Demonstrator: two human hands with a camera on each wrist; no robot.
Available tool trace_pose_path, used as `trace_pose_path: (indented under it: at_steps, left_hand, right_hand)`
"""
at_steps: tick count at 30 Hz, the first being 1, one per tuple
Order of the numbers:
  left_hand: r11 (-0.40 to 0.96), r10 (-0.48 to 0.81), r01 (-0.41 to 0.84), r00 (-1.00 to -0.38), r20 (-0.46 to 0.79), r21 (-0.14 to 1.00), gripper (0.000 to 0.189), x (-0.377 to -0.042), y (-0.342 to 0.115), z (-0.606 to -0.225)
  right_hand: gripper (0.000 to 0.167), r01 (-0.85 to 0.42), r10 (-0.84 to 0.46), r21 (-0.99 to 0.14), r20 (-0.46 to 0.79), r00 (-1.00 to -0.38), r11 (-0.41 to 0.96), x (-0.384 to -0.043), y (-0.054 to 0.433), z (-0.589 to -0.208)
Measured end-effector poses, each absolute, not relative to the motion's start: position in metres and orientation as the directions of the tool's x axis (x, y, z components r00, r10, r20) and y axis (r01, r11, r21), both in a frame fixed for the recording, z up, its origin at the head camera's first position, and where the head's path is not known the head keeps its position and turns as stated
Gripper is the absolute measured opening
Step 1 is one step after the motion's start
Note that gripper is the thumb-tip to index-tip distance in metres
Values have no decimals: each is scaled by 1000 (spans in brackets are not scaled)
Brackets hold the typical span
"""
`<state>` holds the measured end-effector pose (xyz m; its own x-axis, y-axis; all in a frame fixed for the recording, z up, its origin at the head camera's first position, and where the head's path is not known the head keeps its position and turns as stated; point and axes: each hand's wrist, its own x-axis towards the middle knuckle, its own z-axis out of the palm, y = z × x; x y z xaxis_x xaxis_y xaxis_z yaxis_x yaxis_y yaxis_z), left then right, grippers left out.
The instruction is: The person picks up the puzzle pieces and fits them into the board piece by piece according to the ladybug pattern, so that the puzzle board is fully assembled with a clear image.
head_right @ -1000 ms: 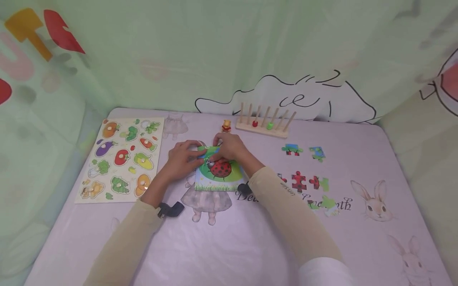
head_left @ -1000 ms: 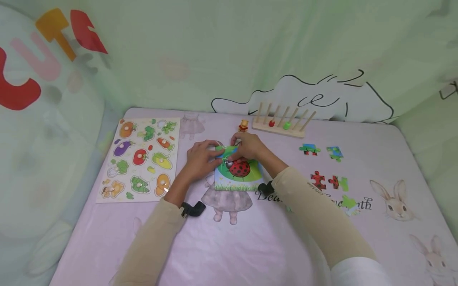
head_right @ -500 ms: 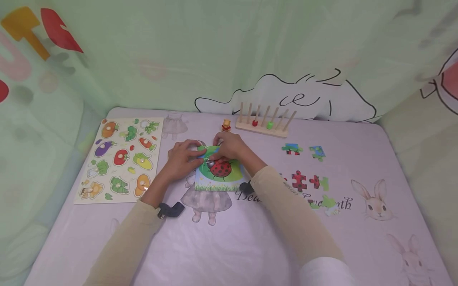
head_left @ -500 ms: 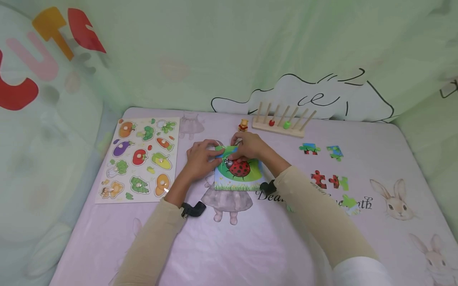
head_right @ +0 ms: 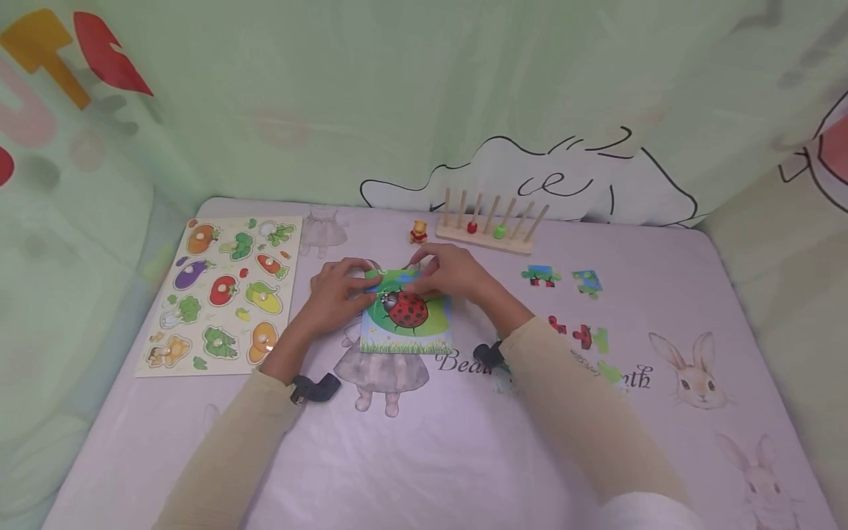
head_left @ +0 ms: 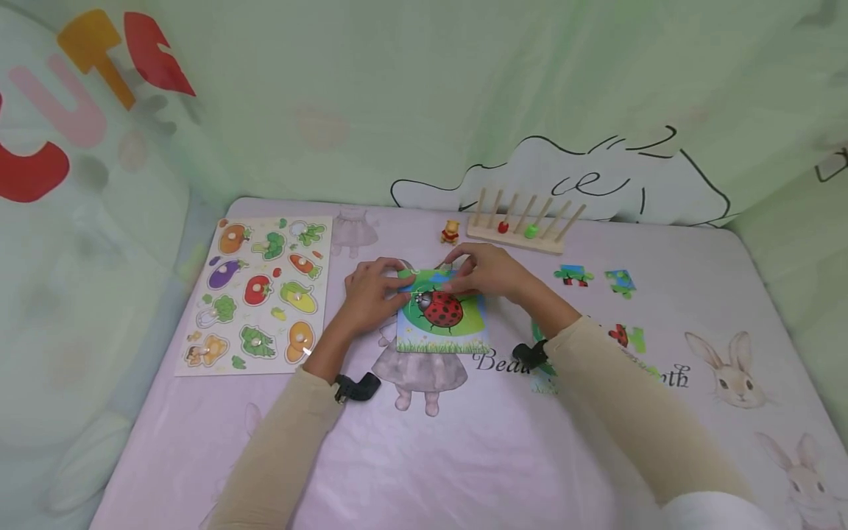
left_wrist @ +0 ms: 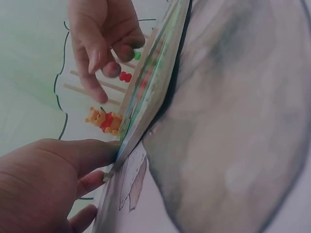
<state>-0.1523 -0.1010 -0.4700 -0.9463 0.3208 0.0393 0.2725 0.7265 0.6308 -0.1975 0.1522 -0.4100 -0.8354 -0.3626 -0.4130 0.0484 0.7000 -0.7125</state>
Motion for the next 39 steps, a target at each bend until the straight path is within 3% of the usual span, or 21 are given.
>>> trace_pose_path:
  at_steps: [16,39]
  left_hand:
    - [728,324,253,-946,6,637,37,-153,-99,-466]
    - [727,321,243,-947,-5,642,37,-153,-101,-467]
  right_hand:
    - [49,23,-260,-601,-379,-888,799,-182,238,-385]
    - [64,108,-59,-446,-344,-937,889,-180,325,-398]
